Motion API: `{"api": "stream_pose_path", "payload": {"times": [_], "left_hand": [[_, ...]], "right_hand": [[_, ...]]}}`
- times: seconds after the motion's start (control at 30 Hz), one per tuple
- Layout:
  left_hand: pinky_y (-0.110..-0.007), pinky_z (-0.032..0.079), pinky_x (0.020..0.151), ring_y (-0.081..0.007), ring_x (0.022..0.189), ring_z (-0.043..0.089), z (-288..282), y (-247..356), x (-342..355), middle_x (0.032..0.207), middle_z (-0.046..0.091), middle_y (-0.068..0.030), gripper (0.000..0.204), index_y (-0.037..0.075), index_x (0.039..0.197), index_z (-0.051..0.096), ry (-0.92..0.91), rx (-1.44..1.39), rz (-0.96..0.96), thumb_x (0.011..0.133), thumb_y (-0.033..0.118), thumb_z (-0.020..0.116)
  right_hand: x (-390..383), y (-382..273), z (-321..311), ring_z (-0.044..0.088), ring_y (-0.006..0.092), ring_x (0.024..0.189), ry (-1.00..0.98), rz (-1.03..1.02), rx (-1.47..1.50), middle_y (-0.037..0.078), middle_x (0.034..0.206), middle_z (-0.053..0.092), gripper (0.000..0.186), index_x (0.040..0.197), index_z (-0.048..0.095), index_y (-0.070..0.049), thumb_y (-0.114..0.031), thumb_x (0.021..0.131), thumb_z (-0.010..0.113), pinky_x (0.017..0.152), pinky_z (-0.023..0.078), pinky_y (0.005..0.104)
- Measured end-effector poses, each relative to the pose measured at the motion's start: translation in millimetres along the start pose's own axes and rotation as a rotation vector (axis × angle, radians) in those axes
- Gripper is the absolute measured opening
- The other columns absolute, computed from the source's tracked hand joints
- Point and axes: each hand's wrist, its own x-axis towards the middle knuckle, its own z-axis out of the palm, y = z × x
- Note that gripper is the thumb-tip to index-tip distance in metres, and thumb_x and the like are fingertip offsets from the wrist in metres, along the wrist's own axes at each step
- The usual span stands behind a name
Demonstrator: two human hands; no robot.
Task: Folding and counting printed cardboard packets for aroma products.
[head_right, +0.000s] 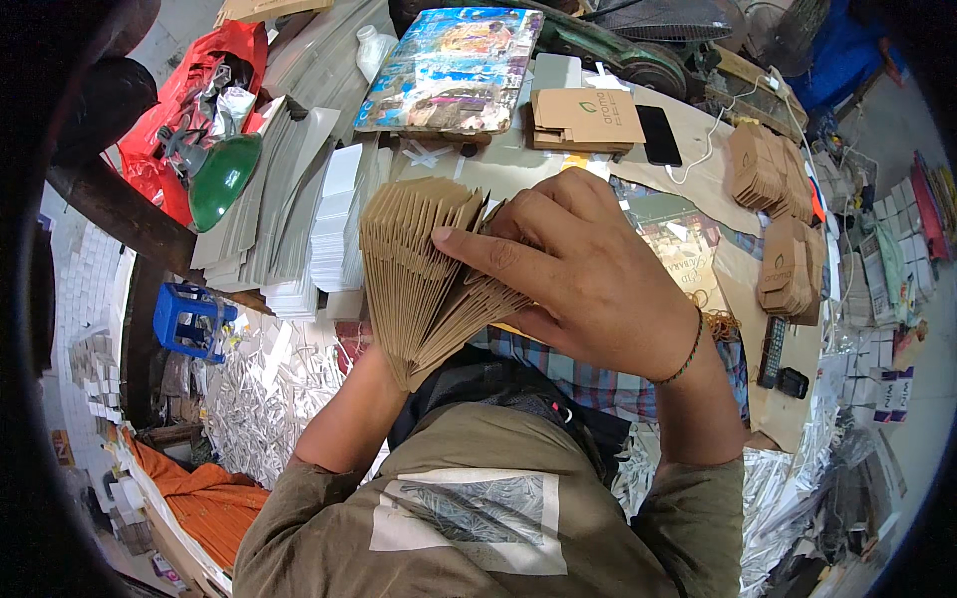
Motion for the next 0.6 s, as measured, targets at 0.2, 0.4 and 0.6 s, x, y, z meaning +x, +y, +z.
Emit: {"api": "stream_pose_path", "payload": {"times": [0.2, 0.4, 0.6], "left_hand": [[-0.045, 0.048, 0.129, -0.0321, 0.156, 0.05, 9.8, 2.9, -2.3, 0.171, 0.043, -0.0186, 0.054, 0.008, 0.172, 0.026, 0.163, 0.497, 0.025, 0.125, 0.033, 0.036], [-0.045, 0.049, 0.128, -0.032, 0.155, 0.051, -2.7, 0.8, 2.1, 0.166, 0.047, -0.0177, 0.052, 0.009, 0.17, 0.03, -0.089, 0.059, 0.023, 0.125, 0.032, 0.036], [-0.046, 0.051, 0.127, -0.031, 0.154, 0.052, 11.4, 0.1, -1.0, 0.165, 0.048, -0.0176, 0.051, 0.01, 0.17, 0.031, -0.031, -0.018, -0.01, 0.124, 0.034, 0.037]], "right_hand": [[0.4, -2.2, -0.7, 0.061, 0.0352, 0.119, 0.074, -0.034, -0.033, 0.006, 0.128, 0.073, 0.06, 0.128, 0.077, -0.017, -0.017, 0.071, 0.096, 0.1, 0.05, 0.0494], [1.5, 5.5, 1.2, 0.057, 0.0412, 0.144, 0.099, -0.178, -0.123, -0.001, 0.152, 0.073, 0.038, 0.108, 0.073, -0.011, -0.016, 0.077, 0.093, 0.106, 0.048, 0.0581], [2.7, 1.3, -5.3, 0.06, 0.0387, 0.142, 0.063, -0.16, -0.093, -0.001, 0.144, 0.076, 0.037, 0.108, 0.073, -0.01, -0.015, 0.077, 0.092, 0.108, 0.047, 0.0591]]}}
